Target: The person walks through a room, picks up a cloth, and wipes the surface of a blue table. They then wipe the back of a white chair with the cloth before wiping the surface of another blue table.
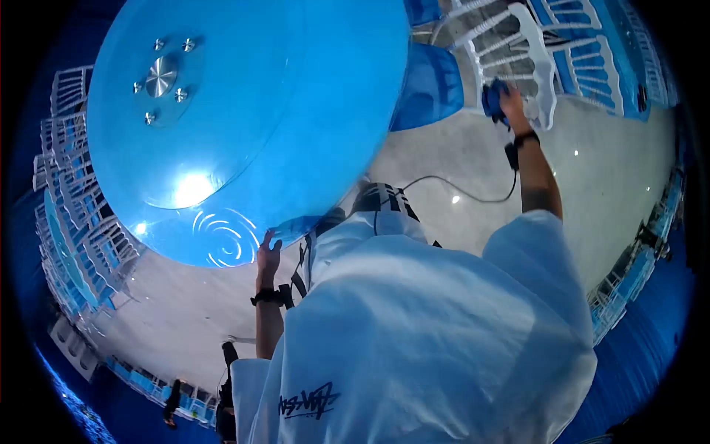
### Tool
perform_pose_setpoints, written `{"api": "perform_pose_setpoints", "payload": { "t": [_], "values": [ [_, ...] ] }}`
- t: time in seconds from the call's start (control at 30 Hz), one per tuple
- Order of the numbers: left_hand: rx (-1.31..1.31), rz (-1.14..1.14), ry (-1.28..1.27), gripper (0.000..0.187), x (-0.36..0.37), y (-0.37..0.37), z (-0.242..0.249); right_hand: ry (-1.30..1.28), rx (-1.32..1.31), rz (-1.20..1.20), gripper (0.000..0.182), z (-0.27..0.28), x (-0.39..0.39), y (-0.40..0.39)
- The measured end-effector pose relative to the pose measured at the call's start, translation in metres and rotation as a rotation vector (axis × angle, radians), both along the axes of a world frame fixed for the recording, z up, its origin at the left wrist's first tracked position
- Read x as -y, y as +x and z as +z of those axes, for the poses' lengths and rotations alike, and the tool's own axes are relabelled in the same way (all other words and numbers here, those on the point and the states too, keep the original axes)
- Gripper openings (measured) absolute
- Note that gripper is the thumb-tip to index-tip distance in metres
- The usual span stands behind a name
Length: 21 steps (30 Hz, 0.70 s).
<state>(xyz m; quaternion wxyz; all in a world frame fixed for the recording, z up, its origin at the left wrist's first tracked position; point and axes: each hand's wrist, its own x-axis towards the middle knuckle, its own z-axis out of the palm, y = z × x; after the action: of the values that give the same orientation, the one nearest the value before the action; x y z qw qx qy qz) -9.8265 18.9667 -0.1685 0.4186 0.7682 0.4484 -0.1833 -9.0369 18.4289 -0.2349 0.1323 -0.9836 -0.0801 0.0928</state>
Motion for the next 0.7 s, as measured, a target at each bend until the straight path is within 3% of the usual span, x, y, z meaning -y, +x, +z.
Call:
{"api": "perform_pose_setpoints", "payload": {
  "t": [0.03, 0.1, 0.13, 0.17, 0.27, 0.33, 0.4, 0.47, 0.53, 0.63, 0.7],
  "values": [
    [-0.005, 0.013, 0.021, 0.055, -0.002, 0.003, 0.000, -0.018, -0.056, -0.033, 0.044, 0.026, 0.008, -0.030],
    [0.015, 0.075, 0.019, 0.055, -0.006, 0.011, 0.007, 0.151, 0.091, 0.060, 0.042, -0.023, 0.069, -0.056],
    [-0.013, 0.068, 0.017, 0.055, -0.008, 0.027, 0.027, 0.216, -0.112, 0.000, 0.041, 0.022, 0.045, -0.086],
    [-0.015, 0.071, 0.014, 0.055, -0.010, 0.040, 0.042, 0.215, -0.007, 0.013, 0.039, 0.011, 0.043, -0.101],
    [0.016, 0.039, 0.036, 0.053, -0.010, 0.060, 0.071, 0.662, -0.051, -0.015, 0.040, 0.031, -0.026, -0.134],
    [0.042, 0.044, 0.030, 0.053, -0.009, 0.071, 0.092, 0.613, 0.102, 0.069, 0.044, 0.027, -0.082, -0.133],
    [0.094, 0.046, 0.067, 0.053, -0.007, 0.060, 0.096, 0.652, 0.073, 0.033, 0.047, 0.046, -0.164, -0.150],
    [0.085, 0.104, 0.062, 0.053, -0.001, 0.056, 0.117, 0.628, 0.096, 0.200, 0.051, 0.029, -0.231, -0.161],
    [0.167, 0.189, 0.062, 0.051, 0.009, 0.032, 0.128, 0.527, -0.126, 0.463, 0.055, -0.003, -0.286, -0.173],
    [0.235, 0.302, 0.072, 0.049, 0.028, -0.022, 0.131, 0.043, 0.245, 0.419, 0.059, -0.003, -0.351, -0.237],
    [0.180, 0.391, 0.071, 0.049, 0.046, -0.062, 0.134, 0.130, 0.189, 0.391, 0.060, -0.012, -0.369, -0.248]
  ]
}}
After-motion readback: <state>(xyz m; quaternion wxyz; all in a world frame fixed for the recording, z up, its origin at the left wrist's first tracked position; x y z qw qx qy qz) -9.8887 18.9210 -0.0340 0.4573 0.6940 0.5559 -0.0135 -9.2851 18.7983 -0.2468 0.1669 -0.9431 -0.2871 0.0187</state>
